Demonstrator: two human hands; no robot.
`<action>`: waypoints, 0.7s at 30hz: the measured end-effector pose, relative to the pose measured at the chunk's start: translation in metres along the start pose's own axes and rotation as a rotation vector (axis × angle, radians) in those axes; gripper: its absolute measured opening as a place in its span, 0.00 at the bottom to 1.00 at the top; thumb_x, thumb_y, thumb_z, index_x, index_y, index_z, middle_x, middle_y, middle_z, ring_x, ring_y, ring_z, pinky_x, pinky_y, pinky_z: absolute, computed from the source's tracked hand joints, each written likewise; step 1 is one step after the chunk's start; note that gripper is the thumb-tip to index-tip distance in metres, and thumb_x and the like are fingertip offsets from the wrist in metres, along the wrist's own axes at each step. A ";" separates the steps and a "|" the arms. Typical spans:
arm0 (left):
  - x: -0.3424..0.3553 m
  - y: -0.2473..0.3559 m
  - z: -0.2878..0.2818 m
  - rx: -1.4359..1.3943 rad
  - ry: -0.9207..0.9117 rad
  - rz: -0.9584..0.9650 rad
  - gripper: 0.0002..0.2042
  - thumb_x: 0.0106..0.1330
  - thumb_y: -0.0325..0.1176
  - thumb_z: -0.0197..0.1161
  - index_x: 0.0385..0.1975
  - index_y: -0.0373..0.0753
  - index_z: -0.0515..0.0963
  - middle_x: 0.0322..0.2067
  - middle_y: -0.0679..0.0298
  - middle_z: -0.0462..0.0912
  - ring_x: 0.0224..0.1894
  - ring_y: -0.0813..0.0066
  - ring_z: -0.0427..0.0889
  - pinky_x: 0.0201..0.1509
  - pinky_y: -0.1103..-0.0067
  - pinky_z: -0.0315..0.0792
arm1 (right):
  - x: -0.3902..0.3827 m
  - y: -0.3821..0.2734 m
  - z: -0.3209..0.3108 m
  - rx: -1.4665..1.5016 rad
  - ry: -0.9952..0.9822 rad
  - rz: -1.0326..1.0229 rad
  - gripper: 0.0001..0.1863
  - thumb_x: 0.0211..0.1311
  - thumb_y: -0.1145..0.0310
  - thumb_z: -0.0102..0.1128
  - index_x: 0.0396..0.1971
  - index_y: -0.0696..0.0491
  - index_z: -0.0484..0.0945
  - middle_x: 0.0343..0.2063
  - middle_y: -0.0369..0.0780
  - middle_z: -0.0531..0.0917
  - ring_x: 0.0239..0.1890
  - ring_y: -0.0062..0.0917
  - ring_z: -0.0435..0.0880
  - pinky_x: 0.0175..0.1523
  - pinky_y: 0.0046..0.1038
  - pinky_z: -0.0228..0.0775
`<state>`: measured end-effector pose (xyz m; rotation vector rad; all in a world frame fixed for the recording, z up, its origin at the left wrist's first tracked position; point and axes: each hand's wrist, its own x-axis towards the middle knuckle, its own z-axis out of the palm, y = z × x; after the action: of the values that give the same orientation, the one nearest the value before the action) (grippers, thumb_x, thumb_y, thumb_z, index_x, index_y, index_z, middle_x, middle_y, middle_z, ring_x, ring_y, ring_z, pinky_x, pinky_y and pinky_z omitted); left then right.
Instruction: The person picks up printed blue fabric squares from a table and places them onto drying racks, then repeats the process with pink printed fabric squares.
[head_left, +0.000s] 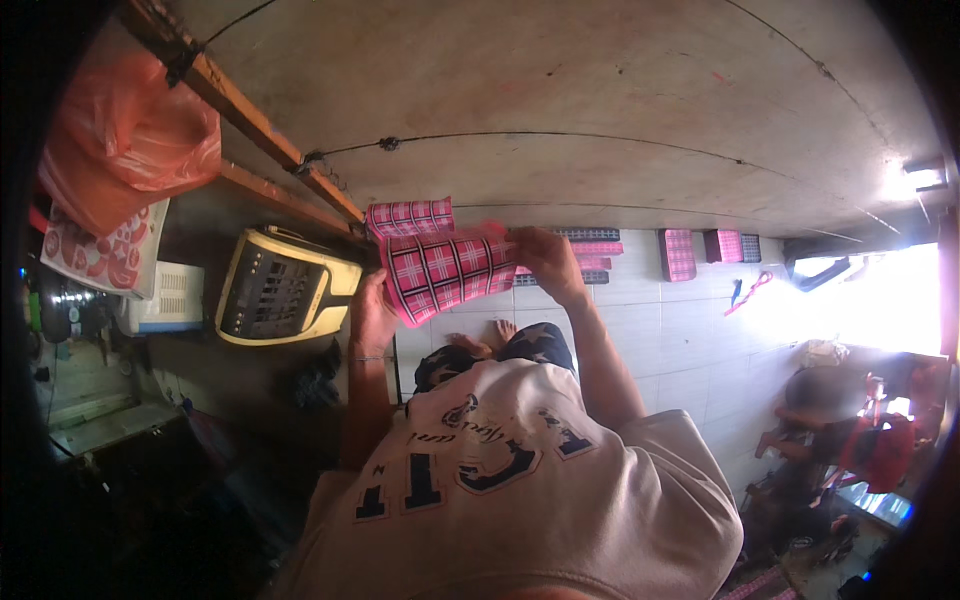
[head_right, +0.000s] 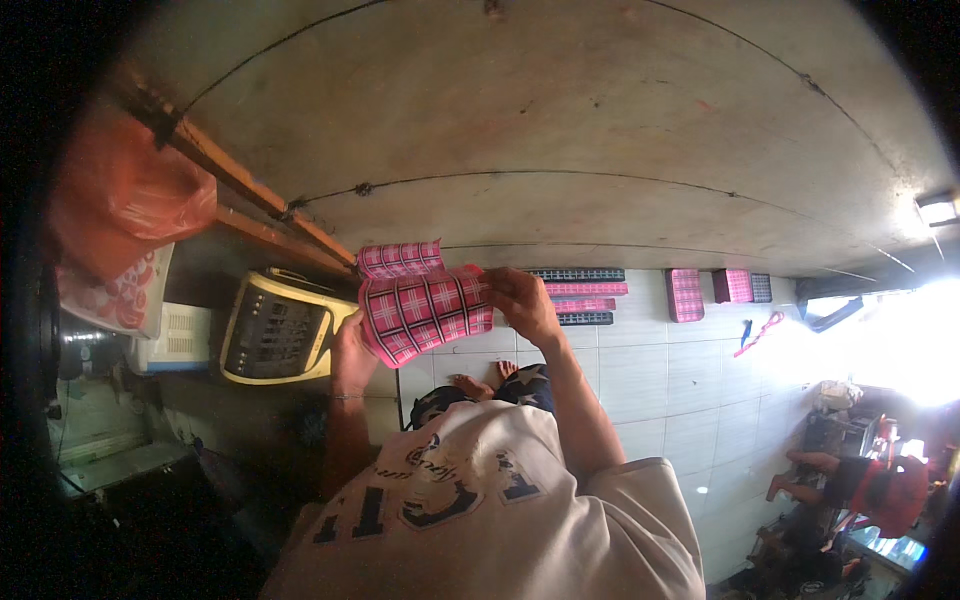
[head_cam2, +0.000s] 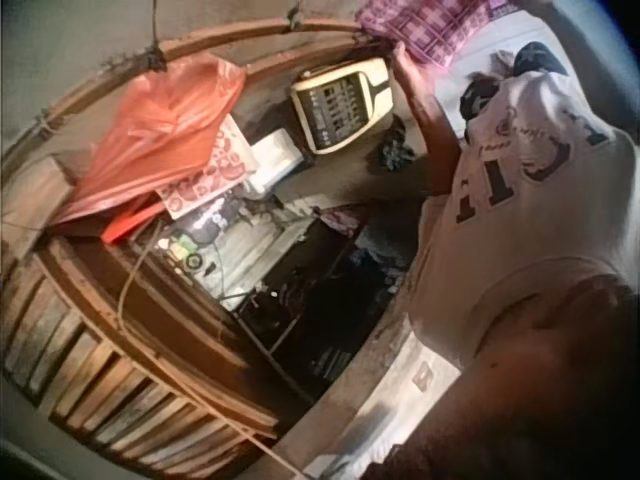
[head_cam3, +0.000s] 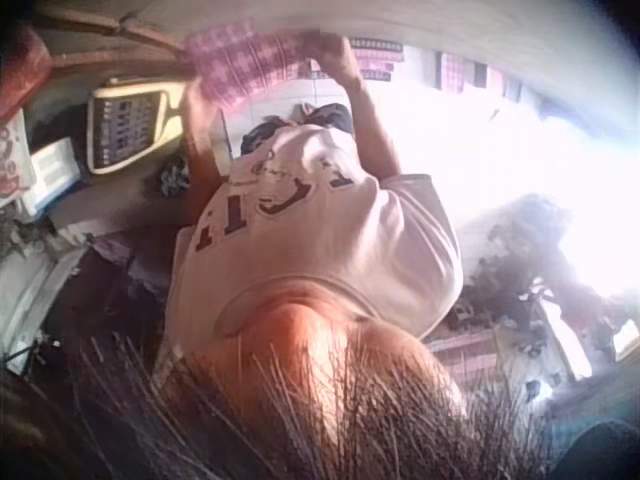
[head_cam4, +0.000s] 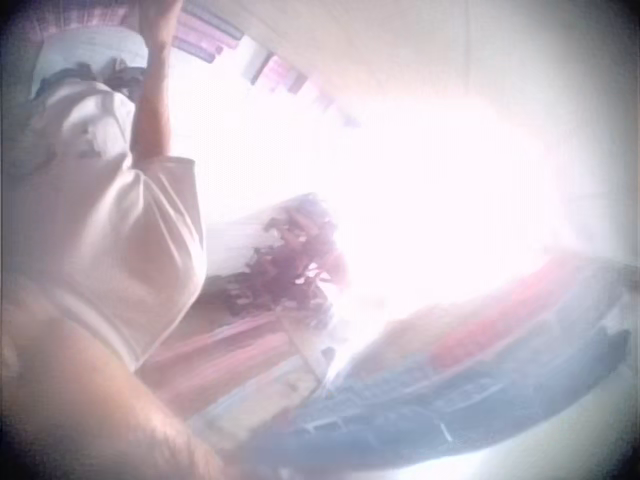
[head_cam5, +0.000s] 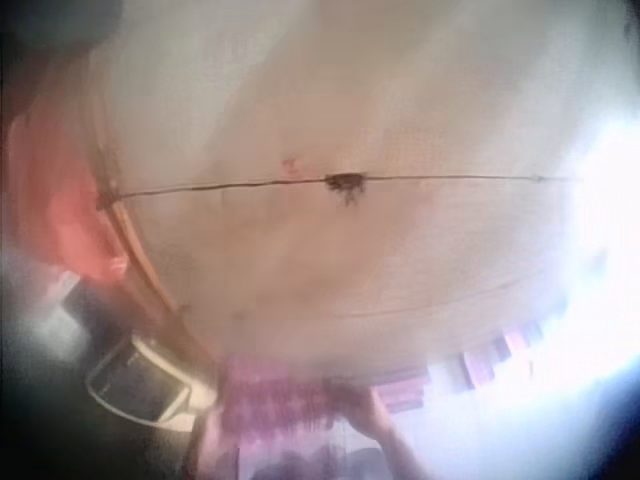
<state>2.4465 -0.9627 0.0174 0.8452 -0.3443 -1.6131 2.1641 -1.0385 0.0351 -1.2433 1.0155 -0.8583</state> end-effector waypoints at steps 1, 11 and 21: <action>0.001 -0.007 0.001 0.142 -0.023 0.057 0.16 0.65 0.37 0.47 0.47 0.33 0.69 0.46 0.59 0.76 0.48 0.71 0.75 0.55 0.74 0.67 | -0.005 -0.001 -0.003 -0.081 0.027 0.012 0.12 0.54 0.75 0.57 0.40 0.59 0.77 0.30 0.40 0.83 0.33 0.18 0.79 0.41 0.21 0.71; -0.044 -0.128 -0.127 0.040 0.444 -0.173 0.20 0.68 0.42 0.41 0.53 0.33 0.64 0.51 0.54 0.72 0.51 0.63 0.74 0.53 0.71 0.68 | -0.027 0.037 -0.062 -0.563 0.199 -0.206 0.04 0.52 0.74 0.59 0.28 0.55 0.80 0.24 0.44 0.83 0.28 0.29 0.84 0.33 0.26 0.75; -0.262 -0.305 -0.320 0.326 0.879 -0.238 0.15 0.65 0.39 0.50 0.40 0.33 0.71 0.39 0.55 0.78 0.36 0.60 0.80 0.35 0.70 0.75 | 0.050 0.091 -0.062 -0.430 0.452 -0.263 0.07 0.51 0.70 0.57 0.26 0.58 0.80 0.18 0.41 0.82 0.20 0.20 0.80 0.29 0.23 0.70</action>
<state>2.4480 -0.5694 -0.3136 1.7935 0.1353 -1.2503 2.1208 -1.0934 -0.0641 -1.6102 1.4735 -1.2014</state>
